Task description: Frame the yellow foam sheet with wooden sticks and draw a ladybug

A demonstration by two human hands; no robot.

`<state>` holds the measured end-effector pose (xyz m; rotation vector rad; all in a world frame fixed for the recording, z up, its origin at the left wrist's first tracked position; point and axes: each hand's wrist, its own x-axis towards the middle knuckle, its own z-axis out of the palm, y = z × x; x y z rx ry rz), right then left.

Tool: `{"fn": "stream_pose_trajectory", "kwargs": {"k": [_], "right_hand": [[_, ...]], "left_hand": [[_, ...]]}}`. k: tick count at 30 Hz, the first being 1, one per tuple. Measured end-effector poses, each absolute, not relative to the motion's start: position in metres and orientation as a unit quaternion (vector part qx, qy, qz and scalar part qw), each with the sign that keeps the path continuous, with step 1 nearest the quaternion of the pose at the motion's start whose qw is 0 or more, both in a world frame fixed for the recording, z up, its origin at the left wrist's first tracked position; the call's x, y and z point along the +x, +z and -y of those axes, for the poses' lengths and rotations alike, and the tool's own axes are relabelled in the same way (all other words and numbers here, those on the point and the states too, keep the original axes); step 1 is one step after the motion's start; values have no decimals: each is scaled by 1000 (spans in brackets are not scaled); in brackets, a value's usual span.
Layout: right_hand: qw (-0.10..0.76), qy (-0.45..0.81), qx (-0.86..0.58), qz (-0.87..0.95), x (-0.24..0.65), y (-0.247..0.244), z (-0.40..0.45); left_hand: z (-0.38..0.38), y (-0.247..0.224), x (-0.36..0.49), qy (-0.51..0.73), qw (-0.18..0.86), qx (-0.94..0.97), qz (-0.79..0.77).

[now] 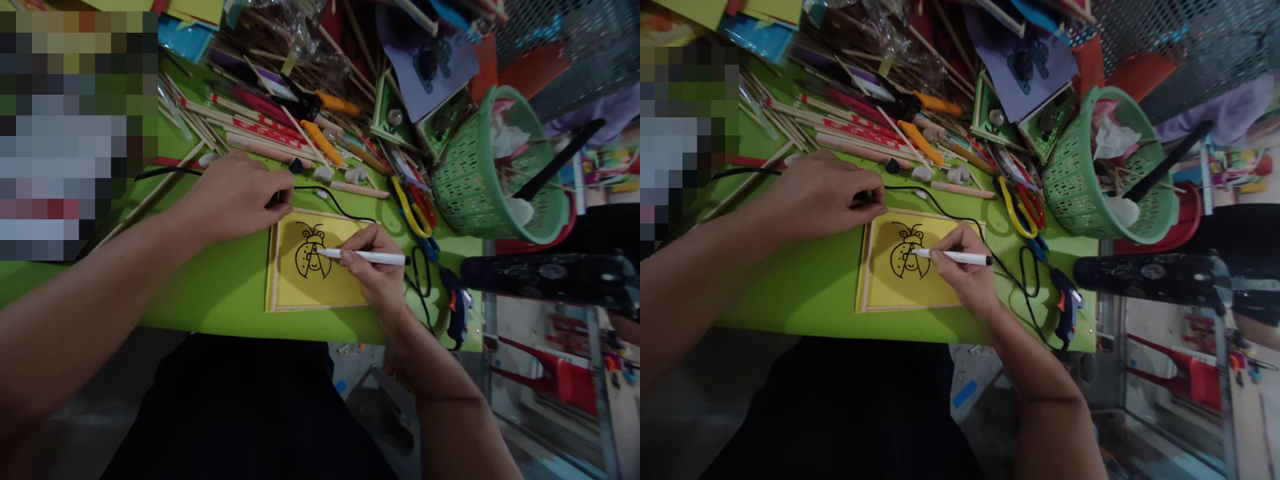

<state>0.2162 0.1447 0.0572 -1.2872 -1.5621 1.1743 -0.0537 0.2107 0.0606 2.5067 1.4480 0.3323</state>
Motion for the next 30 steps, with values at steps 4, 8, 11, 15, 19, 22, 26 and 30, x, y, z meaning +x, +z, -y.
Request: {"fn": "stream_pose_trajectory", "kwargs": {"k": [4,8,11,15,19,22,26,30], "right_hand": [[429,454,-505,595,223,55,-149],[400,459,-513,605,229,58,-152],[388,445,-515,622,231,58,-152],[386,451,-490,639,230,55,-151],[382,454,-493,637,227,54,-152],[378,445,-506,634,225,56,-151],[374,435,-517,635,225,57,-151],[369,426,-523,639,226,56,-151]], "left_hand": [[-213,58,-54,108,116,849,-504],[-213,59,-54,104,126,847,-506],[-212,62,-53,102,123,849,-504],[-212,62,-52,86,120,845,-514],[-212,61,-53,101,113,845,-514],[-212,61,-54,105,117,849,-505],[-212,61,-54,99,120,847,-509],[-212,63,-53,91,119,845,-513]]}}
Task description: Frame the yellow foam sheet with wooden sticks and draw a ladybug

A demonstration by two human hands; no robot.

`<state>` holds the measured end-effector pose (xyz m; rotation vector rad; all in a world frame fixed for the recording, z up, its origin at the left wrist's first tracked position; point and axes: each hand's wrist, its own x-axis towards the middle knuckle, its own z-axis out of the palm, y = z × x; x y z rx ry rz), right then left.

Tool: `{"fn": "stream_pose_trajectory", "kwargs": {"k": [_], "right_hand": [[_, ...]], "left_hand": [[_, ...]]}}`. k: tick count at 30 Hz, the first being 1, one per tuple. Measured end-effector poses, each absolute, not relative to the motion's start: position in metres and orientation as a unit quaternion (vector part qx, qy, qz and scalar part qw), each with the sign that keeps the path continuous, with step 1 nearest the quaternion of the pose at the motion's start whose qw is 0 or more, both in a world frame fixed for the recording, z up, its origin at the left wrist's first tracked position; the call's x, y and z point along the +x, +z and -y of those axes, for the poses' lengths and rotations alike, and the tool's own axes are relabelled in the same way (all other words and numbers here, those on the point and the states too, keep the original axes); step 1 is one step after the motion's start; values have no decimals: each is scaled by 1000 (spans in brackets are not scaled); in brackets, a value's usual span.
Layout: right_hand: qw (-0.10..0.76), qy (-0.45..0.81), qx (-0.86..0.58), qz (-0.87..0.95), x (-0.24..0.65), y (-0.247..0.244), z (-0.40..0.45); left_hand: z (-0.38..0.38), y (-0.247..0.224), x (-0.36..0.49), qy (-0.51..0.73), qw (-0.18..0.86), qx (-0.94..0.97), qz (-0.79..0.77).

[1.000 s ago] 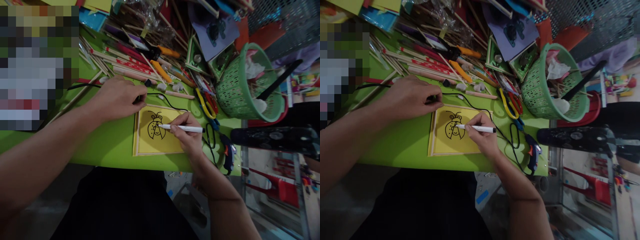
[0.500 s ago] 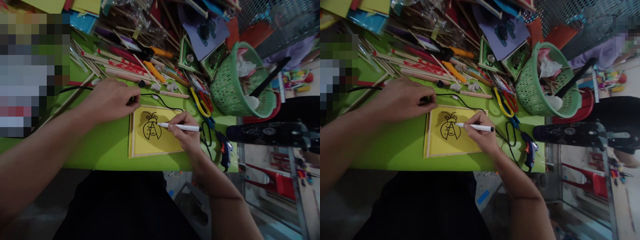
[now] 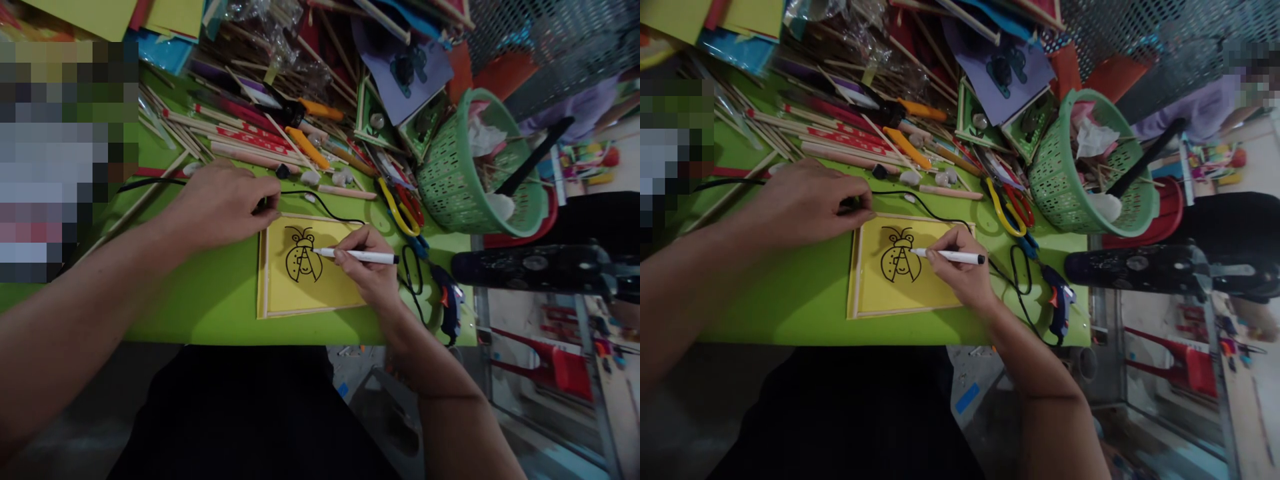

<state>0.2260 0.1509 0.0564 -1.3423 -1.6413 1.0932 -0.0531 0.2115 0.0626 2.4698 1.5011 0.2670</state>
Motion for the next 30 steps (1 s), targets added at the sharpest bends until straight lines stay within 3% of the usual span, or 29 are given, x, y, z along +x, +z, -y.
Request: {"fn": "stream_pose_trajectory", "kwargs": {"k": [30], "right_hand": [[361,419,-524,648,222,59,-151]], "left_hand": [[-211,64,-52,91,111,848,-510]]}}
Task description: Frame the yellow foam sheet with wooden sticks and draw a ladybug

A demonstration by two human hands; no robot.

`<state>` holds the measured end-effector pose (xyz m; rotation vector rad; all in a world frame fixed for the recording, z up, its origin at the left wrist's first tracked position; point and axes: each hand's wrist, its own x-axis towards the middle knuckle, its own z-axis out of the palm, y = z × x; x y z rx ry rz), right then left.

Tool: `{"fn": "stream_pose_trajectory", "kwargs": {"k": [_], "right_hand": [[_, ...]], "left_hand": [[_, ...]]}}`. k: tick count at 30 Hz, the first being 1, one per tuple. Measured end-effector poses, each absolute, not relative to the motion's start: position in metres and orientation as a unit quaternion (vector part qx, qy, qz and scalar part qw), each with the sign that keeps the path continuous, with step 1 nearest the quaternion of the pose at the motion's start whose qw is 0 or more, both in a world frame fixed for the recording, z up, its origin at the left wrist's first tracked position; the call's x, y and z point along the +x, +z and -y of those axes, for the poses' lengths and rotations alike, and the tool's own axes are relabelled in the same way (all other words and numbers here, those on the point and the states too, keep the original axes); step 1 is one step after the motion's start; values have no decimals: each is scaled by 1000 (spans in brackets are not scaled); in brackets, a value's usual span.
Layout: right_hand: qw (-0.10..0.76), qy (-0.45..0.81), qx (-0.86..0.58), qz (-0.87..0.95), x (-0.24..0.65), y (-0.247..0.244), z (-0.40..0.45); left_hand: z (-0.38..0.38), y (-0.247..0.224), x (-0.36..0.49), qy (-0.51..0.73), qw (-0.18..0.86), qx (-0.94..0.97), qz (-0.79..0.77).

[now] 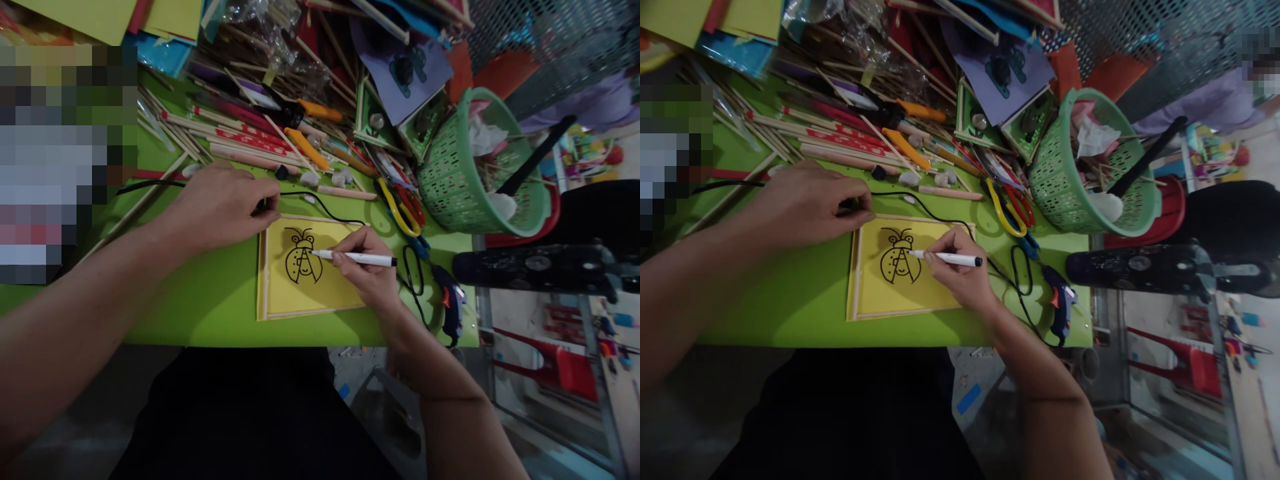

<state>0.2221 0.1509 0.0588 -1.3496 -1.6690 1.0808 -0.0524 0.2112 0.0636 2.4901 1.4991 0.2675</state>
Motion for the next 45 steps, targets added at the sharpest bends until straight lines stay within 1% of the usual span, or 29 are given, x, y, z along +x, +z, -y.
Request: {"fn": "stream_pose_trajectory", "kwargs": {"k": [19,30,35,40,45], "right_hand": [[381,456,-497,633,226,57,-150],[366,442,-508,642,226,58,-149],[363,443,-515,638,225,58,-149],[365,447,-514,635,226,57,-149],[388,467,-491,625,228,55,-148]], "left_hand": [[-212,62,-53,88,116,844,-516],[-212,63,-53,90,120,844,-515],[-212,60,-53,113,134,838,-517],[-212,62,-52,87,133,836,-525],[-212,64,-51,75,119,840,-524]]}}
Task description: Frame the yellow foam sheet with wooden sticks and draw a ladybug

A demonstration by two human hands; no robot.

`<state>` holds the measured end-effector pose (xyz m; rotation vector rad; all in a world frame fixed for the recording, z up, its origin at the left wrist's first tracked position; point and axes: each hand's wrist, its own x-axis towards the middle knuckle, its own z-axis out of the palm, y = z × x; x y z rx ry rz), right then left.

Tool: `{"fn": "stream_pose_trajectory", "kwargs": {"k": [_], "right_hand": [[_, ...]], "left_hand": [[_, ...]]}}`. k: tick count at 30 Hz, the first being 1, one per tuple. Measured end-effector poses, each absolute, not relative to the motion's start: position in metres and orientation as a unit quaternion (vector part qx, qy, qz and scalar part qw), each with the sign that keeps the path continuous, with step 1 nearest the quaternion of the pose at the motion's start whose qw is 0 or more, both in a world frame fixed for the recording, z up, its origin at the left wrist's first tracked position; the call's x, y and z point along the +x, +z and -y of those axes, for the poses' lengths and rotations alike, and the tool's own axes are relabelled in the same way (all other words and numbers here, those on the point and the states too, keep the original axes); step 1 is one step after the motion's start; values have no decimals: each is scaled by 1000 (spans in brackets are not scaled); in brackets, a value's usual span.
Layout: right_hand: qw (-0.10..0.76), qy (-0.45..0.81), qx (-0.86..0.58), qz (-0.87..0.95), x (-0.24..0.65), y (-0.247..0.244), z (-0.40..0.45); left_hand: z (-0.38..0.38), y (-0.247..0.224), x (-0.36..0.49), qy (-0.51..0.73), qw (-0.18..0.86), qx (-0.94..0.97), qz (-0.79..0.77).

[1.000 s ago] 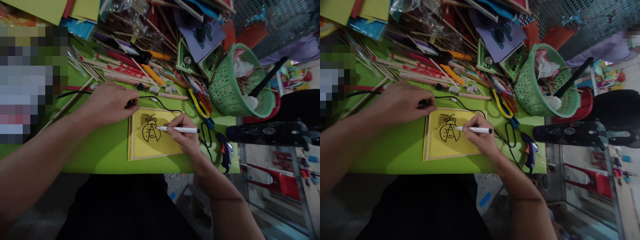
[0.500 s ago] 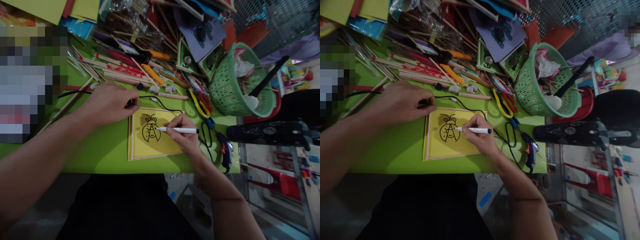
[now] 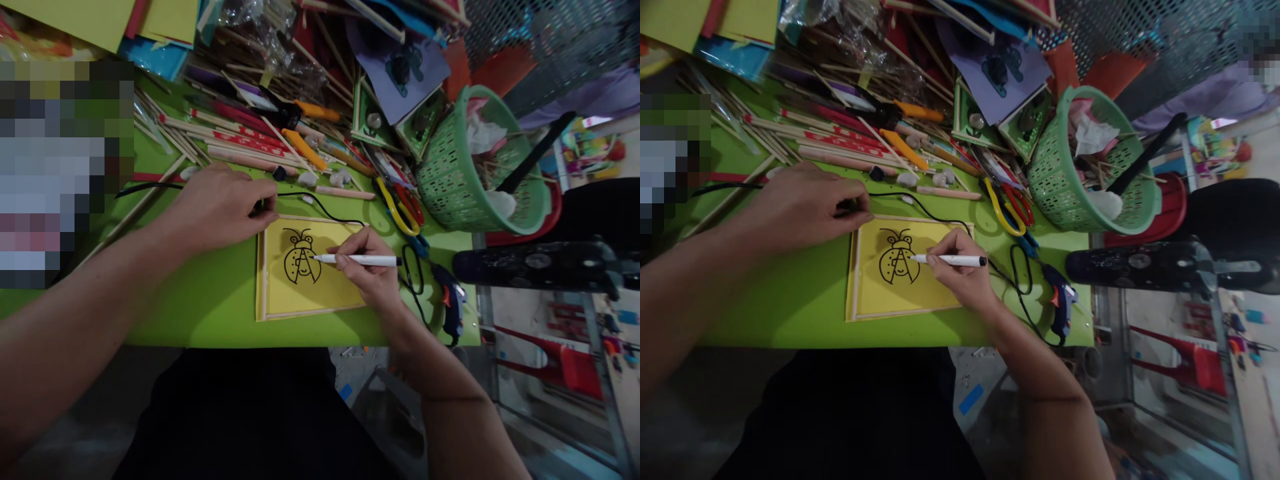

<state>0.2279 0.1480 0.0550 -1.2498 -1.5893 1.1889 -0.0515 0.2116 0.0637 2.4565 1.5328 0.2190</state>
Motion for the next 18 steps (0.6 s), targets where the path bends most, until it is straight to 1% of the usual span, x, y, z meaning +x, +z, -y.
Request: {"fn": "stream_pose_trajectory", "kwargs": {"k": [10,18], "right_hand": [[388,468,-491,624,233,55,-146],[378,463,-499,627,231,55,-146]], "left_hand": [[-212,61,-53,77,105,842,-523],[-213,60,-52,82,116,841,-522]]}}
